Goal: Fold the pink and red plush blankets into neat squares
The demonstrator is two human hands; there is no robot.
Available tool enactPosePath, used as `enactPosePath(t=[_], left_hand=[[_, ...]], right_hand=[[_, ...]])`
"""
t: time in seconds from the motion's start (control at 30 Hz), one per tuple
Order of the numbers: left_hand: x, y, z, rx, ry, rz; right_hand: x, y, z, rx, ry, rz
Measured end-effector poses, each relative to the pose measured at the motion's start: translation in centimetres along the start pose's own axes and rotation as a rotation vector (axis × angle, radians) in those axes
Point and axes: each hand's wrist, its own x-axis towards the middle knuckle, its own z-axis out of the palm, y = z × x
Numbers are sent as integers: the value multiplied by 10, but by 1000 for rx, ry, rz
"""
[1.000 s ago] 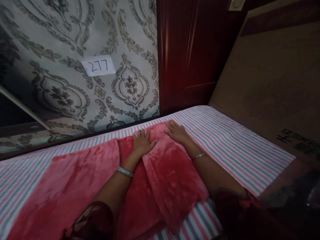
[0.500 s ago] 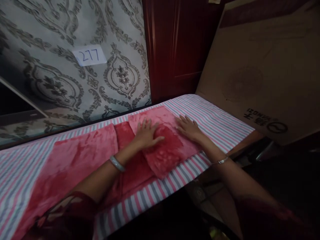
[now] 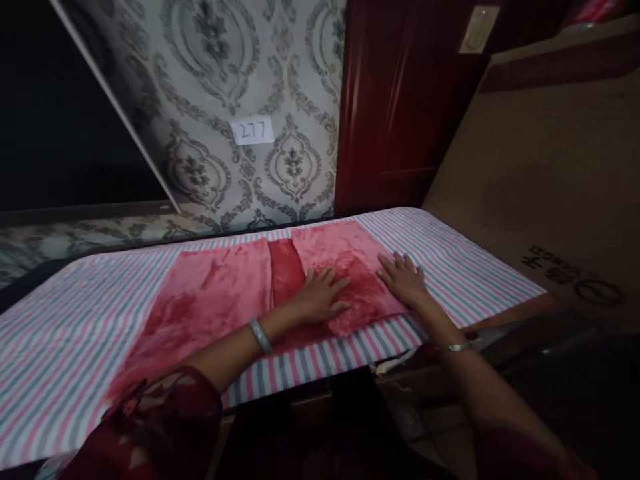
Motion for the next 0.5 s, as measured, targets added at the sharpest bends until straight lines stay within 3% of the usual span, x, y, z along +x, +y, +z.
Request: enactPosePath(t=[0.1, 0.17, 0.3, 0.4, 0.5], left_hand=[[-35, 18, 14, 29, 46, 75], [-49, 25, 29, 48, 49, 57], [-56, 28, 52, 54, 82, -25], [-60, 29, 49, 0, 101, -18], [-81, 30, 31, -112, 103, 24]], right_hand=[[-24, -32, 0, 14, 123, -167], [-43, -56, 6, 27, 132, -302], [-69, -84, 25, 12, 127, -358], [-72, -83, 31, 37, 155, -359], [-74, -76, 29, 109, 166, -353]])
